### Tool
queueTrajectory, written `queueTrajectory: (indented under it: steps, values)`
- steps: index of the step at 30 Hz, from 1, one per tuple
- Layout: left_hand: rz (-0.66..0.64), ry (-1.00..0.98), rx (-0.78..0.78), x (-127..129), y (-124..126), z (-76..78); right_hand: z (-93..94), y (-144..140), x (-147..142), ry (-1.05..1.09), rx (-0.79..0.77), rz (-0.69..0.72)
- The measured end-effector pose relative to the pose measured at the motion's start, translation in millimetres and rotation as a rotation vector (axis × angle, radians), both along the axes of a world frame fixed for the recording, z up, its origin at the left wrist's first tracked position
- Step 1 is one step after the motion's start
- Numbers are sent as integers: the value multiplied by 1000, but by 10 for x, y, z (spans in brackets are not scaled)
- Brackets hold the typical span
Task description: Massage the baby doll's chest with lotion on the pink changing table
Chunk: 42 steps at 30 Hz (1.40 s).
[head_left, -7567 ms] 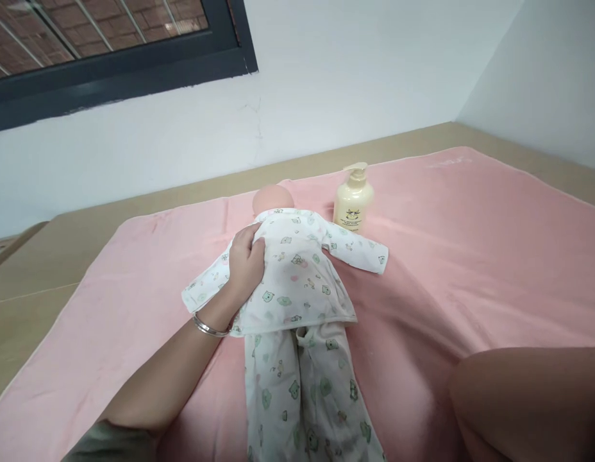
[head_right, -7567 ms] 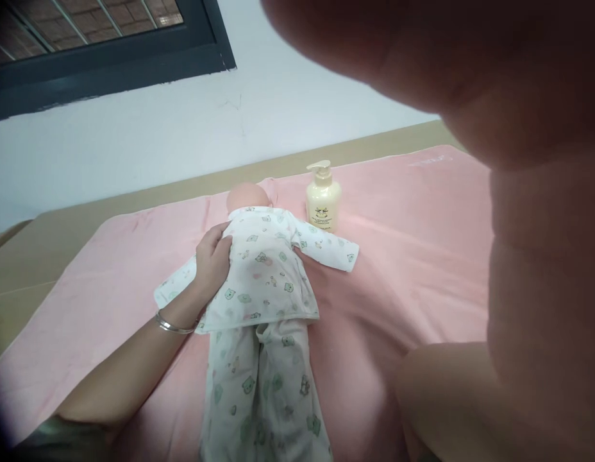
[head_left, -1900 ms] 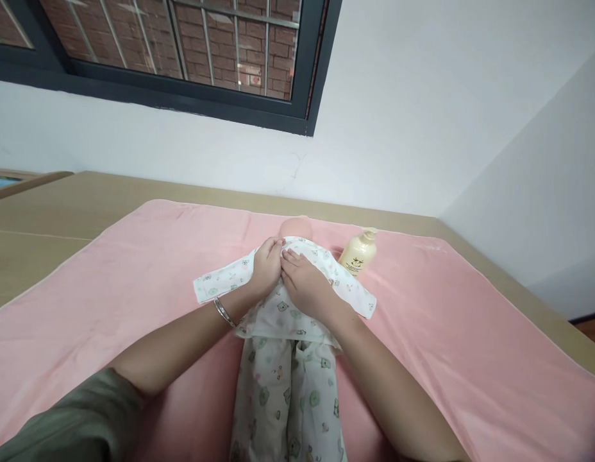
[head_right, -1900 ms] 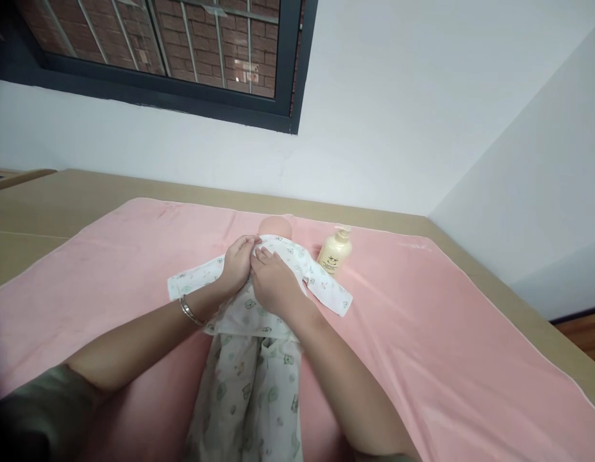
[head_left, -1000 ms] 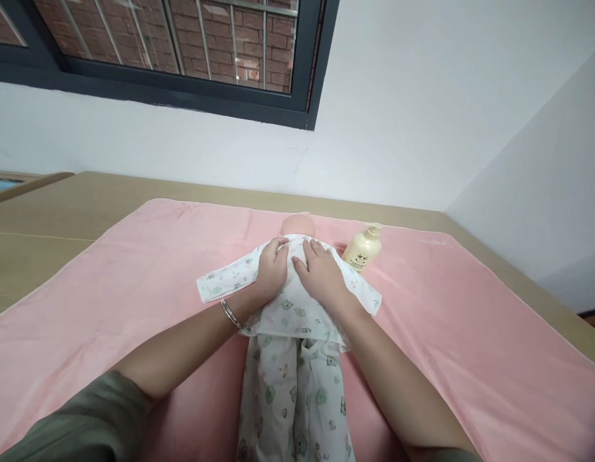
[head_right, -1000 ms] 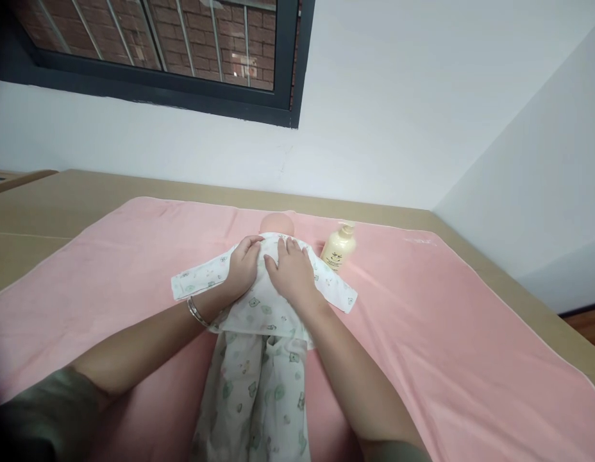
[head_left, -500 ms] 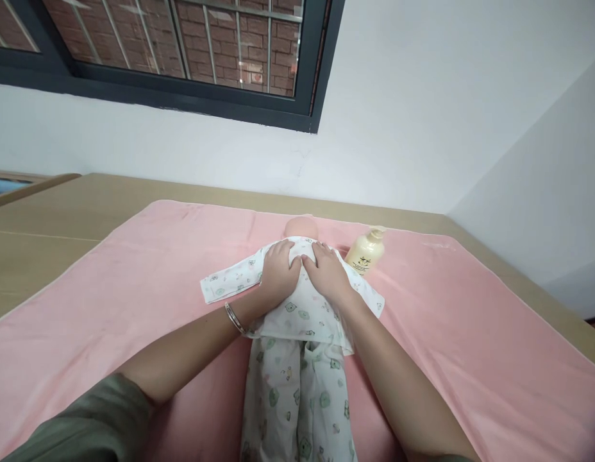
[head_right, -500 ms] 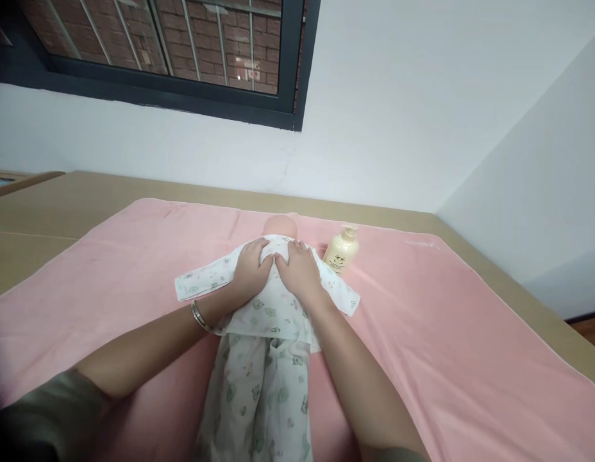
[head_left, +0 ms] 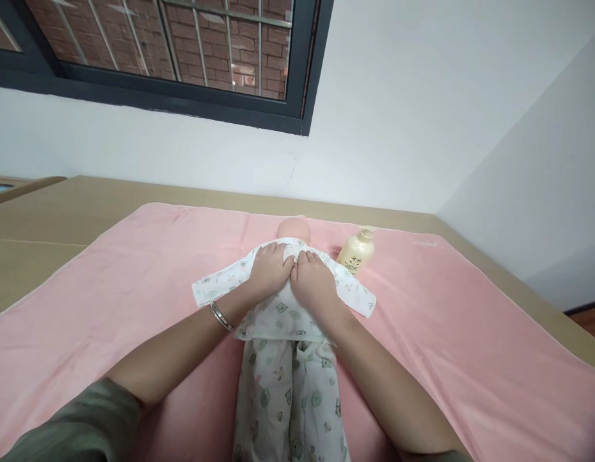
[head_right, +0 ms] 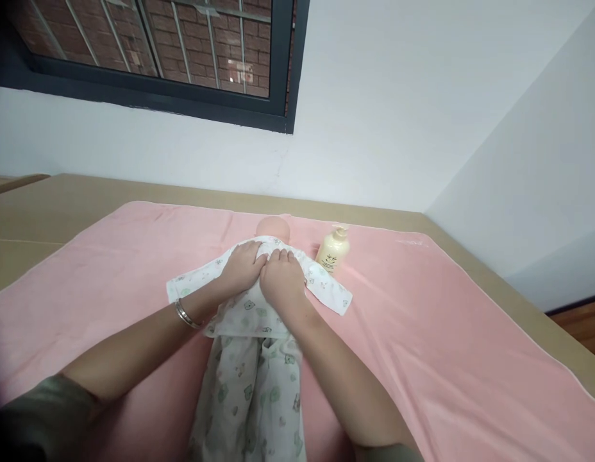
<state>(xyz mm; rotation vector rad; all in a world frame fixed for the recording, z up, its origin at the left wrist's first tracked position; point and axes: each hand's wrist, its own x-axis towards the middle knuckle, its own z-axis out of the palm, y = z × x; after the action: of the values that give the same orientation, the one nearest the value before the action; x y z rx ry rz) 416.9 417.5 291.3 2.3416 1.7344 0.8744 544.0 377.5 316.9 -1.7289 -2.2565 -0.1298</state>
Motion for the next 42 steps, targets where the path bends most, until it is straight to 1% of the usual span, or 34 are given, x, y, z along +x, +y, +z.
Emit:
queueTrajectory:
  steps: [2, 5, 8, 10, 13, 15, 16, 18, 21, 24, 26, 29, 33, 35, 38, 42]
  values:
    - [15, 107, 27, 37, -98, 8, 31, 68, 73, 57, -65, -20]
    - [79, 248, 64, 110, -272, 12, 87, 197, 206, 138, -157, -12]
    - [97, 318, 55, 131, -339, 50, 113, 243, 245, 147, -199, 1]
    - [59, 316, 5, 89, -282, 108, 116, 196, 192, 104, -180, -39]
    - [-26, 234, -135, -17, -117, 218, 117, 53, 53, 20, -133, -100]
    - [-49, 182, -208, -64, -37, 269, 123, -37, -23, -19, -108, -92]
    - [-41, 171, -219, -69, -23, 278, 128, -64, -43, -30, -99, -80]
    - [-6, 194, -187, -39, -57, 262, 137, -68, -39, -25, -97, -61]
    - [58, 266, -81, 65, -218, 170, 138, 51, 79, 56, -140, -54]
    - [50, 324, 36, 151, -364, 70, 113, 231, 250, 166, -189, -15]
    - [29, 320, 68, 157, -376, 45, 89, 304, 321, 205, -202, 24]
    - [0, 243, -2, 75, -241, 92, 67, 271, 286, 164, -170, 5]
    - [-77, 109, -170, -87, 12, 215, 68, 68, 70, 25, -120, -69]
    - [-83, 90, -204, -116, 60, 240, 70, 8, 3, -9, -98, -71]
    - [-22, 153, -141, -58, -22, 204, 73, 46, 42, 45, -106, -53]
    - [85, 285, -16, 92, -264, 122, 88, 210, 227, 177, -188, -1]
